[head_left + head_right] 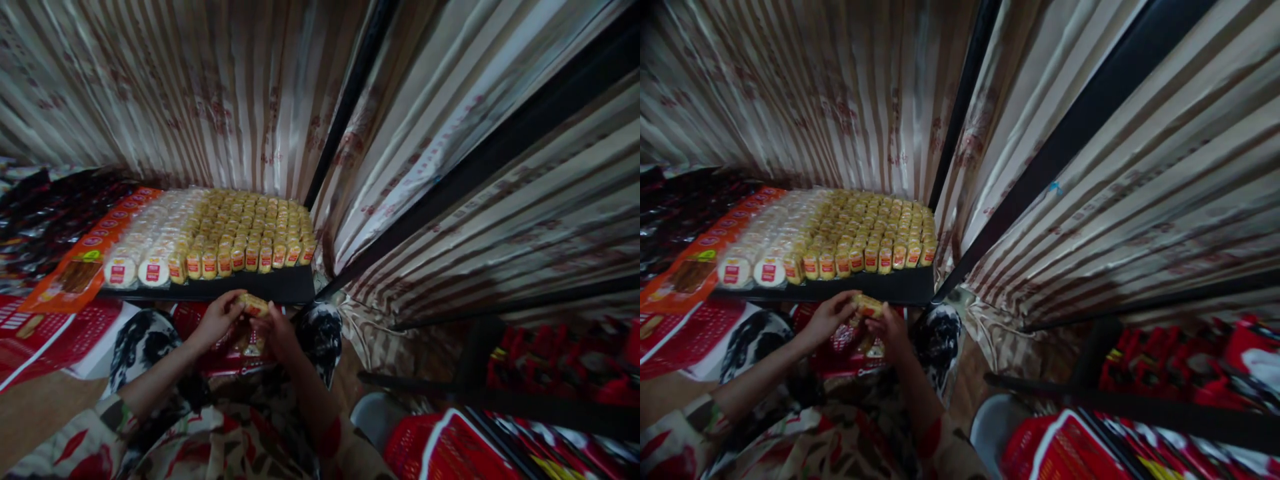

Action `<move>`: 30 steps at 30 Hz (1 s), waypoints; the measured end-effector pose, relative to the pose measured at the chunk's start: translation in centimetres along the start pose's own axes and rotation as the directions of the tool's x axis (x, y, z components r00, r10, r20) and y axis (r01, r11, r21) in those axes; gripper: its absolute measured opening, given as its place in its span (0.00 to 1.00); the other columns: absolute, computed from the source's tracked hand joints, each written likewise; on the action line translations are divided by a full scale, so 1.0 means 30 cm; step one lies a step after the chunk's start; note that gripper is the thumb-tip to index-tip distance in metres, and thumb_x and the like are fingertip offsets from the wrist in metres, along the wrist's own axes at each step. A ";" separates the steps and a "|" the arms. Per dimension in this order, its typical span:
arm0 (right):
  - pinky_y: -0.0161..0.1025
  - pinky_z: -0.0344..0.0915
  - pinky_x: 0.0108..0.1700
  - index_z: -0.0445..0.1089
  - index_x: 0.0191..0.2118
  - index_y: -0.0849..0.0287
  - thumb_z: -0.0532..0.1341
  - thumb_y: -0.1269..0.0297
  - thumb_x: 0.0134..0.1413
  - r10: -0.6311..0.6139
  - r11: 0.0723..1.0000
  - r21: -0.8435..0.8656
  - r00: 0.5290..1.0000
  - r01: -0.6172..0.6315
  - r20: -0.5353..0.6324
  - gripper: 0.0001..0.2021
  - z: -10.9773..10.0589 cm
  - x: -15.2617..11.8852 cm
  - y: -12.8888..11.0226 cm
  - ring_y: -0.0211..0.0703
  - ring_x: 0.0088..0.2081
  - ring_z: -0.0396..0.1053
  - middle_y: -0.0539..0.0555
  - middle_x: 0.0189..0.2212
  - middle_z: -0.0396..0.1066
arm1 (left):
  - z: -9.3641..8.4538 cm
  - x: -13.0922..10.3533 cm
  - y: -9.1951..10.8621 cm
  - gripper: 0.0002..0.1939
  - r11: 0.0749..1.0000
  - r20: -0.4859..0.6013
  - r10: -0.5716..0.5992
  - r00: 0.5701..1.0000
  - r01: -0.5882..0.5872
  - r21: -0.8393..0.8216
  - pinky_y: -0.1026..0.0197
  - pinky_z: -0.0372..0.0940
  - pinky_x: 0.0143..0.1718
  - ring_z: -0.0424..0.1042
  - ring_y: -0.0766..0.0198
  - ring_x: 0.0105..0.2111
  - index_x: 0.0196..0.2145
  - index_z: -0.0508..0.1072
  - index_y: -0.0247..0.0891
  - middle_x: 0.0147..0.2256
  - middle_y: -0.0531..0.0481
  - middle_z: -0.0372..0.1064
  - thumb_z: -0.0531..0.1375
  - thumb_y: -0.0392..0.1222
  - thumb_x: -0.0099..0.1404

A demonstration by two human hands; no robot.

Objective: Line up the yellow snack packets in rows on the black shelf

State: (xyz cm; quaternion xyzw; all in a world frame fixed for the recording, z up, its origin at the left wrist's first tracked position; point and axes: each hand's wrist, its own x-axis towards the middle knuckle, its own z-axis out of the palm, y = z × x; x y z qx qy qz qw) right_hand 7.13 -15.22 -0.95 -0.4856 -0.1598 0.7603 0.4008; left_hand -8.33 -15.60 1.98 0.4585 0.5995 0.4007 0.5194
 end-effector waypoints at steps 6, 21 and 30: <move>0.33 0.66 0.30 0.69 0.42 0.59 0.65 0.51 0.42 -0.262 0.965 -0.010 0.963 0.263 0.064 0.22 -0.030 -0.009 -0.003 0.40 0.33 0.71 0.52 0.34 0.73 | 0.021 0.040 0.034 0.28 1.000 0.026 -0.011 1.000 0.011 -0.005 0.63 0.64 0.30 0.70 0.62 0.30 0.45 0.70 0.33 0.33 0.48 0.73 0.58 0.56 0.52; 0.33 0.67 0.34 0.66 0.46 0.59 0.59 0.48 0.48 -0.392 0.917 -0.121 0.916 0.380 -0.091 0.23 -0.052 0.049 -0.047 0.40 0.35 0.70 0.54 0.38 0.72 | 0.099 0.128 0.097 0.27 0.966 0.034 0.179 0.983 -0.182 0.181 0.61 0.64 0.34 0.66 0.65 0.28 0.50 0.67 0.33 0.31 0.51 0.67 0.59 0.45 0.52; 0.47 0.58 0.55 0.59 0.56 0.59 0.49 0.65 0.57 -0.859 0.316 -0.710 0.508 0.629 0.069 0.21 -0.062 0.013 -0.059 0.47 0.55 0.58 0.62 0.54 0.58 | 0.192 0.239 0.164 0.24 0.811 0.037 0.355 0.934 -0.327 0.486 0.58 0.65 0.42 0.68 0.64 0.33 0.53 0.63 0.36 0.42 0.45 0.67 0.55 0.36 0.57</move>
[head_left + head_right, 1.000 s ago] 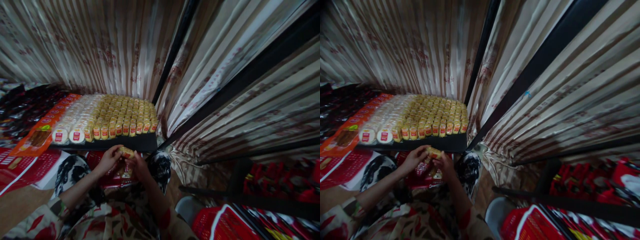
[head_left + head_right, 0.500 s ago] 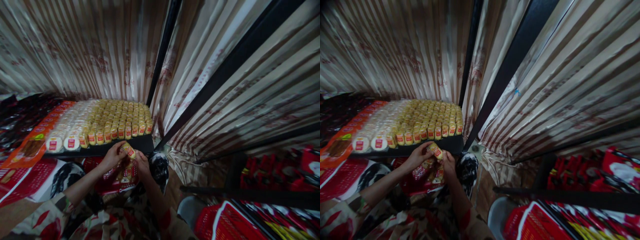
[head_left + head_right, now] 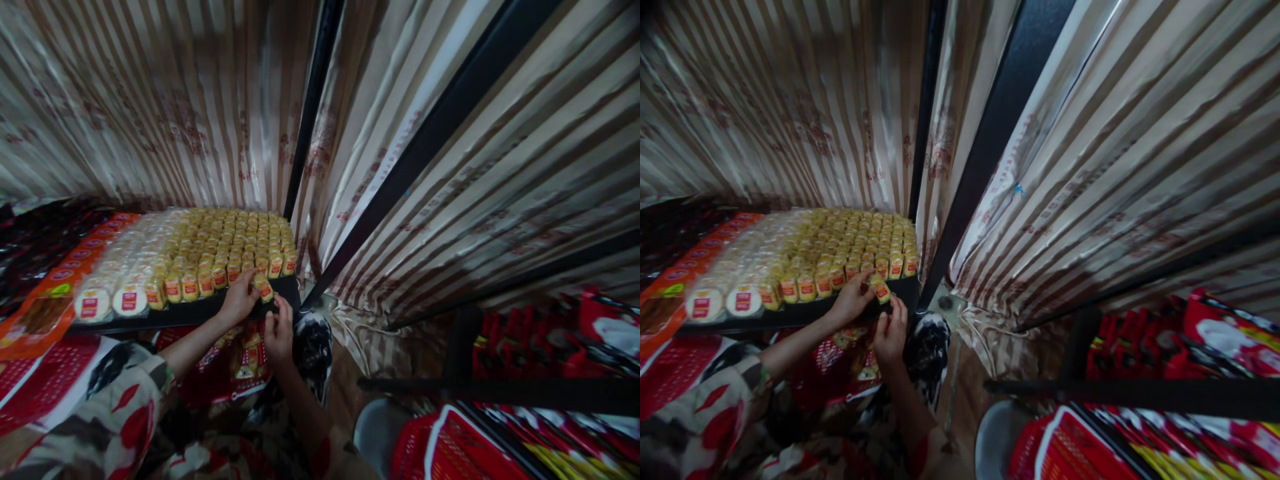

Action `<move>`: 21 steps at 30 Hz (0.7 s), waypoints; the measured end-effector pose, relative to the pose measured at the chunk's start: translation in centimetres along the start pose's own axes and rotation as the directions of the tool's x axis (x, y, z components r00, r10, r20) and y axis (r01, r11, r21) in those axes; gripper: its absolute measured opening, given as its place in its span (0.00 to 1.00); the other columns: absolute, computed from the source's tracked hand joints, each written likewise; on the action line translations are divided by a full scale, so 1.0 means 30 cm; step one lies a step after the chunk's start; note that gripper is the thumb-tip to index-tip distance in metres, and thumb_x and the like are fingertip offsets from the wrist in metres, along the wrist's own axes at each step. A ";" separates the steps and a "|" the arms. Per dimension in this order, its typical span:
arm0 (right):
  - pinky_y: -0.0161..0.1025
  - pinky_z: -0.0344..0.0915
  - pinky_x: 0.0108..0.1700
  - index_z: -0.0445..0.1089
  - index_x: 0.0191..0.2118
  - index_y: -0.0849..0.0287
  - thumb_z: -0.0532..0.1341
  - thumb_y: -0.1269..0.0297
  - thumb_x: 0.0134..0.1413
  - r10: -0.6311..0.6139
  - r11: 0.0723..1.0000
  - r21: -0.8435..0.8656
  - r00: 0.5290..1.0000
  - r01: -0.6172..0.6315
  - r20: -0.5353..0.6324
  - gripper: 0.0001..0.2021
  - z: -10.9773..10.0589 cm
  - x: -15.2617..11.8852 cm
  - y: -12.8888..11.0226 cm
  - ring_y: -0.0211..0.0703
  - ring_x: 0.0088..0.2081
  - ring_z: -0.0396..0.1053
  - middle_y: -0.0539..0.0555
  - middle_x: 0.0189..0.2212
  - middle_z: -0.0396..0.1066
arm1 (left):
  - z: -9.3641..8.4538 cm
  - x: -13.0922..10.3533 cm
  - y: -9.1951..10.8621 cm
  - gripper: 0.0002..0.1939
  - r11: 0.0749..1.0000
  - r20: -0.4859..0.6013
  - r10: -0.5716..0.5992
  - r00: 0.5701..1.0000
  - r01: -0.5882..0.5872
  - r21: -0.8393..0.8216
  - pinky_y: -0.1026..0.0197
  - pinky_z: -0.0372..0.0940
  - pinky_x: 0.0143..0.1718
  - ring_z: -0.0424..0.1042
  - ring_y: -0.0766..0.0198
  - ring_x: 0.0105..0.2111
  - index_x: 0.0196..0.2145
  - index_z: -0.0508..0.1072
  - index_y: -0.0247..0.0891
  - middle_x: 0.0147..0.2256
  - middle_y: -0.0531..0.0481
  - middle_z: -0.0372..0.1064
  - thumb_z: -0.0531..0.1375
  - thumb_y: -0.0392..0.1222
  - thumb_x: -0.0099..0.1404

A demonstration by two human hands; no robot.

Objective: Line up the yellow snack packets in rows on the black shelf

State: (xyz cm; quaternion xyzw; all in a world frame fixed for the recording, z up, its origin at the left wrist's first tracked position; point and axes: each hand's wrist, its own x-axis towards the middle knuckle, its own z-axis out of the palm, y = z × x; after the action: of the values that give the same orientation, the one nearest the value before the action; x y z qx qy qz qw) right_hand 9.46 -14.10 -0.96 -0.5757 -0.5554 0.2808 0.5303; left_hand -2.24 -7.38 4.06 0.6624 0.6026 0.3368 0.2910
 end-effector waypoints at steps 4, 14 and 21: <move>0.47 0.55 0.59 0.56 0.58 0.61 0.45 0.66 0.59 -0.060 0.997 -0.042 0.998 0.061 0.021 0.22 0.002 0.027 -0.013 0.45 0.59 0.53 0.62 0.57 0.55 | 0.063 0.060 0.048 0.24 0.993 0.012 0.098 0.995 -0.098 0.061 0.56 0.64 0.46 0.69 0.59 0.41 0.53 0.61 0.33 0.46 0.42 0.66 0.54 0.33 0.58; 0.52 0.46 0.63 0.47 0.63 0.66 0.45 0.69 0.56 -0.029 0.993 -0.117 1.000 0.028 -0.010 0.28 0.021 0.112 0.087 0.47 0.64 0.43 0.62 0.63 0.46 | 0.164 0.167 0.133 0.23 0.921 0.203 0.254 0.946 -0.300 0.248 0.57 0.61 0.49 0.65 0.58 0.48 0.53 0.62 0.37 0.47 0.44 0.65 0.50 0.29 0.60; 0.51 0.45 0.63 0.47 0.63 0.67 0.46 0.70 0.53 0.012 0.991 -0.130 0.999 -0.017 -0.033 0.30 0.041 0.168 0.138 0.47 0.64 0.42 0.61 0.63 0.47 | 0.194 0.193 0.162 0.22 0.899 0.241 0.181 0.953 -0.260 0.353 0.63 0.65 0.35 0.68 0.61 0.36 0.52 0.63 0.35 0.43 0.43 0.62 0.48 0.30 0.60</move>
State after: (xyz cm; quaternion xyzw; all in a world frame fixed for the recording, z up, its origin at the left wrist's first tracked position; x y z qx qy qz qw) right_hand 10.89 -8.26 -3.77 -0.6176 -0.5598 0.2385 0.4983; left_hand 5.61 -2.02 4.94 0.8012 0.5444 0.1751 0.1762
